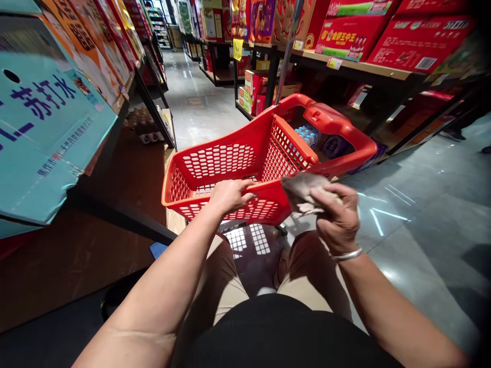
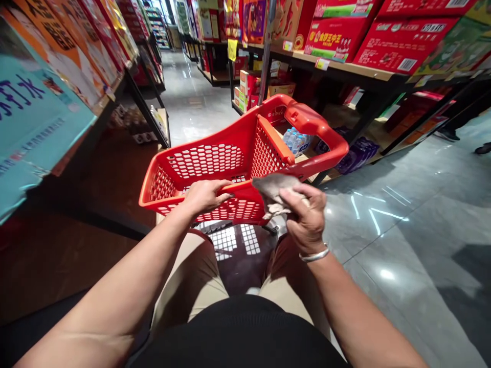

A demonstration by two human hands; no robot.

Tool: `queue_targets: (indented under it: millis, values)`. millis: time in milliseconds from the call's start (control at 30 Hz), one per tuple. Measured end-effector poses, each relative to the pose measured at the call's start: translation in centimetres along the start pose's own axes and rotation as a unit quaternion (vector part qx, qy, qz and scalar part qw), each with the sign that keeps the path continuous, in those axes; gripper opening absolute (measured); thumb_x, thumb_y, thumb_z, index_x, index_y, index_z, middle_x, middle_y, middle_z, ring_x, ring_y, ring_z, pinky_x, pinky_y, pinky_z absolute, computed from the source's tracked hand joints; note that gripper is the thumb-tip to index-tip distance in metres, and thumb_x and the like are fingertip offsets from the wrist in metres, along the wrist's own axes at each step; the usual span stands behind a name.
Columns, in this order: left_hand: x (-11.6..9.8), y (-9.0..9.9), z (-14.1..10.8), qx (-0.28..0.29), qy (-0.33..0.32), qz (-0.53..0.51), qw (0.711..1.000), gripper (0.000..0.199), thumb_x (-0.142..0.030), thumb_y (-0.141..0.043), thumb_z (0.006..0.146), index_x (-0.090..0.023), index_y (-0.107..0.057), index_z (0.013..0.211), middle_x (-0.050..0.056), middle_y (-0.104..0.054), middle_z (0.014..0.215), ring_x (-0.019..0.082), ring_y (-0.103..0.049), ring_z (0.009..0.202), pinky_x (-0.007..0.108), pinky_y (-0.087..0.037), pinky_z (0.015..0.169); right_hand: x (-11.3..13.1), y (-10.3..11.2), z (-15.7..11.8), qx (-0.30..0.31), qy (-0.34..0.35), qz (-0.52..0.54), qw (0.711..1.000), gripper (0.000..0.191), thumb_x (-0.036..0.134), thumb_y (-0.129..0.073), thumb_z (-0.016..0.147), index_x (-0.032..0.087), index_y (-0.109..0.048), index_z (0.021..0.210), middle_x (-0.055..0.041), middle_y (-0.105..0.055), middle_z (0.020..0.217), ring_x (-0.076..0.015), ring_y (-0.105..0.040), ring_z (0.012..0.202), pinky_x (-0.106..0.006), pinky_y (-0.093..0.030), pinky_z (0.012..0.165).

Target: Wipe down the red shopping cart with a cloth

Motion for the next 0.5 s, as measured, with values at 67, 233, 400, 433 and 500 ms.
queue_targets:
  millis: [67,233,400,433,500]
  values:
    - [0.3,0.0,0.1,-0.003,-0.004,-0.004,1.0,0.047,-0.059,-0.051,0.091,-0.038,-0.064,0.131,0.002,-0.076,0.117,0.028,-0.07,0.106,0.035,-0.052,0.082,-0.3,1.2,1.4,-0.07,0.013,-0.016,0.997,0.045,0.009,-0.061,0.083,0.031,-0.072,0.12,-0.0072,-0.05,0.129,-0.028,-0.053,0.12,-0.05,-0.048,0.101]
    - [1.1,-0.3,0.7,0.007,-0.001,-0.012,1.0,0.046,-0.065,-0.051,0.089,-0.034,-0.071,0.116,0.002,-0.077,0.111,0.027,-0.069,0.104,0.033,-0.05,0.081,-3.6,-3.5,-2.6,-0.04,0.014,-0.107,0.993,0.047,0.006,-0.058,0.081,0.031,-0.073,0.117,-0.009,-0.047,0.133,-0.0315,-0.04,0.129,-0.056,-0.043,0.105]
    - [1.0,-0.1,1.6,0.007,-0.006,-0.023,1.0,0.048,-0.065,-0.051,0.089,-0.032,-0.07,0.119,0.003,-0.076,0.111,0.026,-0.068,0.103,0.032,-0.048,0.08,-7.9,-8.5,-10.5,-0.006,-0.222,0.042,0.974,0.042,0.011,-0.06,0.07,0.02,-0.072,0.109,-0.0117,-0.051,0.127,-0.0279,-0.046,0.122,-0.053,-0.044,0.106]
    - [0.9,0.0,1.8,0.007,-0.008,-0.026,1.0,0.049,-0.065,-0.05,0.089,-0.031,-0.07,0.118,0.003,-0.077,0.11,0.027,-0.068,0.102,0.032,-0.048,0.079,-8.6,-9.6,-12.0,-0.009,-0.307,0.106,0.946,0.039,0.014,-0.064,0.066,0.018,-0.072,0.104,-0.0116,-0.053,0.124,-0.0269,-0.049,0.118,-0.052,-0.044,0.106]
    - [0.7,0.1,1.9,0.009,-0.012,-0.034,0.999,0.05,-0.067,-0.049,0.089,-0.03,-0.071,0.114,0.004,-0.077,0.105,0.027,-0.069,0.098,0.032,-0.047,0.077,-8.9,-12.0,-14.5,-0.016,-0.447,0.219,0.867,0.036,0.018,-0.071,0.058,0.016,-0.068,0.094,-0.0109,-0.058,0.115,-0.0245,-0.056,0.106,-0.048,-0.049,0.101]
Point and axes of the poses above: each hand's wrist, its own z-axis towards the middle knuckle, its own y-axis out of the back of the hand, x = y × z, the point moved 8 cm from there along z, towards the middle knuckle
